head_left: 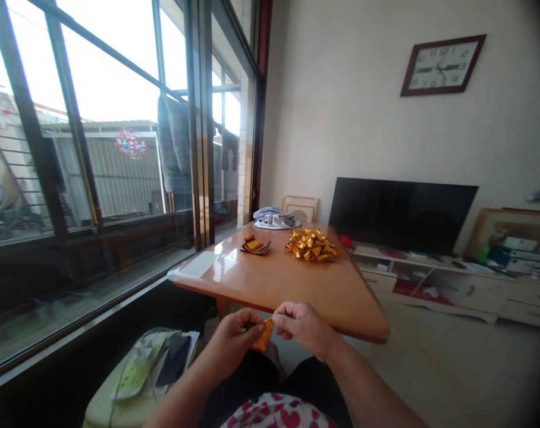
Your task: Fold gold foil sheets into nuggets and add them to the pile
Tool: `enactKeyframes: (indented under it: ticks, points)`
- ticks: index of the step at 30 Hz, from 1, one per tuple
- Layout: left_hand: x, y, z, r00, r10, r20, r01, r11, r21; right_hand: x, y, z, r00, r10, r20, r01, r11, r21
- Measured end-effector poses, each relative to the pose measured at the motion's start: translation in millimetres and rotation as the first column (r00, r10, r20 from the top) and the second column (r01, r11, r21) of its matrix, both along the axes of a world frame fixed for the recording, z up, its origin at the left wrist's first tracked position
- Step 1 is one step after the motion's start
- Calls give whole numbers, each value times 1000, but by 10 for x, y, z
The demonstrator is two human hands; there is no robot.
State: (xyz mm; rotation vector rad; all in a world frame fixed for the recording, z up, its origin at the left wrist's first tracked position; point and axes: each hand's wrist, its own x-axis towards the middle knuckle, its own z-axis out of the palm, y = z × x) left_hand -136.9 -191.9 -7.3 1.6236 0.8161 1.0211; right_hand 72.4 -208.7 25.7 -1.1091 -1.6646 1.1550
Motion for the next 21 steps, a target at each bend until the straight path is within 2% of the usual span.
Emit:
enactKeyframes:
  ticks: [5,7,10,13,15,17,21]
  points:
    - [13,-39,61,999,-44,-32,42,997,-67,-16,3,3,996,9,92,-12,999,35]
    - [32,-54,80,1000,-29,8,30,997,-75,-35,14,6,998,-9,64,5,998,67]
    - [57,-60,71,993,42,115,-31,995,-90,-80,21,10,989,-137,-46,143,973,182]
    - [65,-64,54,977,128,171,-117,990,-75,-142,-19,16,940,-320,-118,341,873,349]
    - [69,-78,63,969,168,184,-161,986,-51,-191,-75,17,912,-394,-114,398,784,476]
    - [81,-100,88,962,194,192,-192,981,-27,-243,-132,9,908,-412,-75,376,722,582]
    - [129,-142,137,951,233,203,-242,970,20,-333,-176,-39,915,-402,-24,315,678,664]
